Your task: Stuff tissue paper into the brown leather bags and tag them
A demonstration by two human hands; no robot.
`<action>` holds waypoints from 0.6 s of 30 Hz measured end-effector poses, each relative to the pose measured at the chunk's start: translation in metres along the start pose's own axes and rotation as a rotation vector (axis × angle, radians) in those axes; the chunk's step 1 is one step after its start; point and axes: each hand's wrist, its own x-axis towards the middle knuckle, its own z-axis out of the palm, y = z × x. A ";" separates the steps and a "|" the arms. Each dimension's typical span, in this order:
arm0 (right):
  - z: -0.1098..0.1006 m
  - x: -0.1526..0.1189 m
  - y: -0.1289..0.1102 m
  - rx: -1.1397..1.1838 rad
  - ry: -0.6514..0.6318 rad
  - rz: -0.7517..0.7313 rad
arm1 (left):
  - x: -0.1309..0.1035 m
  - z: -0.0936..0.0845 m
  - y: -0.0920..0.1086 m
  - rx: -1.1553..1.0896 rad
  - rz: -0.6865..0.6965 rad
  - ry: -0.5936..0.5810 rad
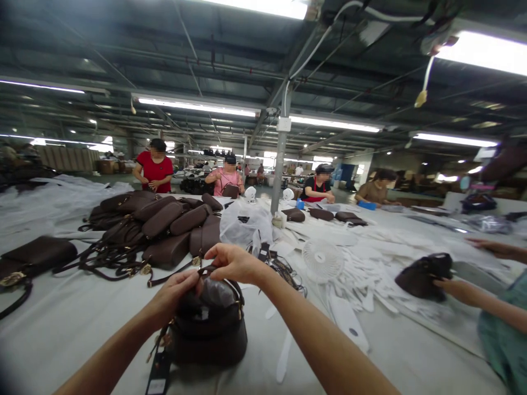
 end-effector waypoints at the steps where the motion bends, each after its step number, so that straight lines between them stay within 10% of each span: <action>1: -0.002 -0.004 0.006 -0.083 0.035 0.014 | 0.001 -0.001 -0.001 -0.021 -0.025 0.022; 6: -0.005 -0.035 0.044 -0.541 0.269 0.091 | 0.004 -0.009 -0.003 -0.127 -0.125 0.058; 13: 0.013 -0.059 0.063 -0.241 0.298 0.177 | 0.008 -0.015 -0.004 -0.476 -0.224 0.090; 18: 0.017 -0.056 0.070 -0.147 0.378 0.071 | 0.000 -0.020 0.007 -0.317 -0.147 0.044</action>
